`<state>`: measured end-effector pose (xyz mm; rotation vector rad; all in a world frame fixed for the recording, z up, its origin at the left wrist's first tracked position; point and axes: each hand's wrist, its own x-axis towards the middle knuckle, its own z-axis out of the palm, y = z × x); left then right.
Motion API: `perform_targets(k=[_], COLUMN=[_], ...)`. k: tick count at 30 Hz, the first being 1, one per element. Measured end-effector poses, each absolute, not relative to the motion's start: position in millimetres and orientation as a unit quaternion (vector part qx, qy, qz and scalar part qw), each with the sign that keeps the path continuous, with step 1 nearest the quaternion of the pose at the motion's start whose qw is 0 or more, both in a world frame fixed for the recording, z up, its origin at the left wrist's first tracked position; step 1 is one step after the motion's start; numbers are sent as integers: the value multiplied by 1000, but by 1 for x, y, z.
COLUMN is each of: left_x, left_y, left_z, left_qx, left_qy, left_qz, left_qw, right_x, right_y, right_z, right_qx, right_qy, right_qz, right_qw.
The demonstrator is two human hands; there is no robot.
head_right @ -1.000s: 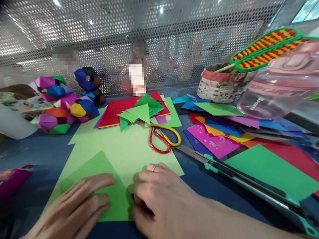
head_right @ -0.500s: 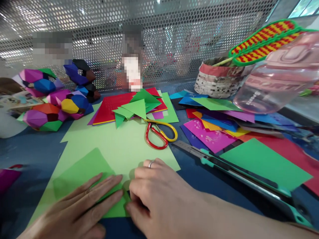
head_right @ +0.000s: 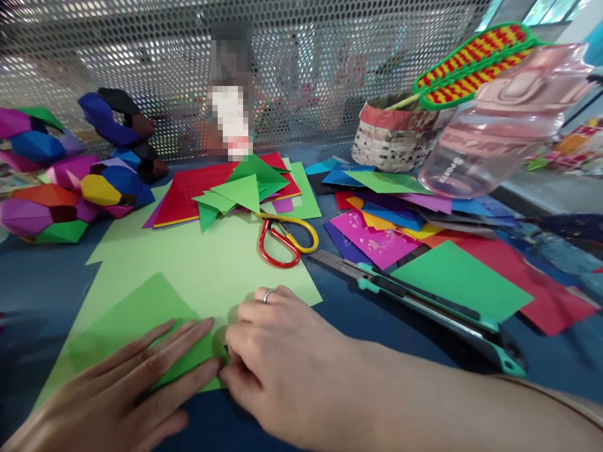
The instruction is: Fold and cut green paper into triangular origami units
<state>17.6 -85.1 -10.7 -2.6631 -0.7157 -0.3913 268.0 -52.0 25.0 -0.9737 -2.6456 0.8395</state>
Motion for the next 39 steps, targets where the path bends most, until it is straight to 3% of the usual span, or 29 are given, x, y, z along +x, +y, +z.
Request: perform_targets(k=[25, 39], left_x=[15, 7], left_y=[-85, -93], left_z=[-6, -7], left_qx=[-949, -842], left_qy=[-248, -454], left_qz=[-119, -293], left_qw=[153, -2], right_x=[279, 279], right_y=[-34, -36], right_z=[42, 38], right_qx=[-329, -336], right_qy=[-856, -855], right_qz=[398, 393], right_qw=[41, 46])
